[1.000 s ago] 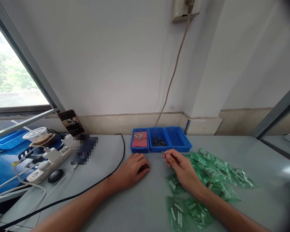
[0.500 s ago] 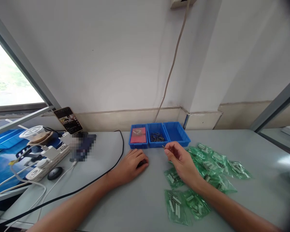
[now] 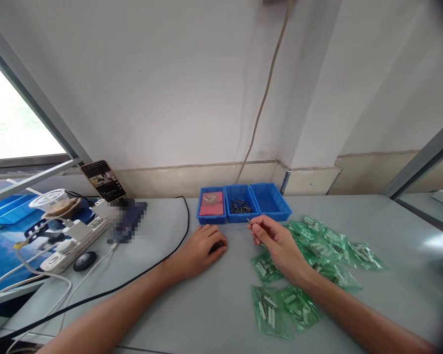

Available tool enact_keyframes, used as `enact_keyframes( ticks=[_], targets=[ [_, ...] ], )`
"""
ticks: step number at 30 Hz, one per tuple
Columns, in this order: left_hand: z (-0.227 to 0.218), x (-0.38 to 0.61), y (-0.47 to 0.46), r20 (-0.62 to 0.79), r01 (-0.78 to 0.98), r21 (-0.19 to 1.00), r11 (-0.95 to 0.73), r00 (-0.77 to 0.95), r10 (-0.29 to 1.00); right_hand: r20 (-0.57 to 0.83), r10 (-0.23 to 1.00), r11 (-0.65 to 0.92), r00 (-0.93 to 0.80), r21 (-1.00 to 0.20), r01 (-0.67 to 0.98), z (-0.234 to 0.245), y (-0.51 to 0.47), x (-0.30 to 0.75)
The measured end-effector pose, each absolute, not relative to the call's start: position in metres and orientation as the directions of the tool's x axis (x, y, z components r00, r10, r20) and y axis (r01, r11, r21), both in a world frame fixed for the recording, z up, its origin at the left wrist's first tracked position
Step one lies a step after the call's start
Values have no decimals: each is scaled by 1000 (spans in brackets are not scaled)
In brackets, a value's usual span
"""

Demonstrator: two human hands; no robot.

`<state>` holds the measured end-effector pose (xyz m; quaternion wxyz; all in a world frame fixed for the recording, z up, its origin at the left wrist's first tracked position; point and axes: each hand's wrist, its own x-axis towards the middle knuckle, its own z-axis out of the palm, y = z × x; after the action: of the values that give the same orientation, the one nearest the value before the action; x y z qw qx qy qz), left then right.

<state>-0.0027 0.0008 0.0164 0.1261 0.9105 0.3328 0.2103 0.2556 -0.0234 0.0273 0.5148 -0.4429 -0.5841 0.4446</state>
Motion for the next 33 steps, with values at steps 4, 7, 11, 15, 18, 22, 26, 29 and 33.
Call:
enact_keyframes(
  ticks=[4, 7, 11, 15, 18, 22, 26, 29, 33],
  targets=[
    [16, -3, 1, 298, 552, 373, -746, 690, 659, 159, 985, 160, -69, -987, -2, 23, -21, 256],
    [14, -3, 2, 295, 553, 376, -744, 689, 662, 139, 987, 138, -77, -990, -19, 24, -22, 256],
    [10, -4, 3, 306, 556, 372, -743, 682, 664, 153, 985, 153, -84, -988, -2, 28, -25, 256],
    [10, -4, 3, 310, 553, 375, -744, 682, 662, 165, 984, 171, -63, -981, 94, 31, -26, 255],
    [12, -4, 2, 303, 556, 372, -744, 685, 663, 157, 986, 163, -53, -980, 118, 30, -25, 255],
    [12, -4, 0, 334, 603, 324, -729, 648, 684, 94, 995, 95, -35, -995, 29, 27, -22, 255],
    [10, -3, 0, 307, 646, 323, -692, 620, 722, 37, 999, 37, 4, -997, -66, 26, -17, 253],
    [11, -2, 1, 289, 631, 350, -692, 630, 721, 17, 1000, 20, 21, -992, -124, 26, -13, 253],
    [14, -2, 1, 273, 586, 382, -715, 667, 693, 21, 999, 26, 29, -986, -164, 25, -9, 256]
  ],
)
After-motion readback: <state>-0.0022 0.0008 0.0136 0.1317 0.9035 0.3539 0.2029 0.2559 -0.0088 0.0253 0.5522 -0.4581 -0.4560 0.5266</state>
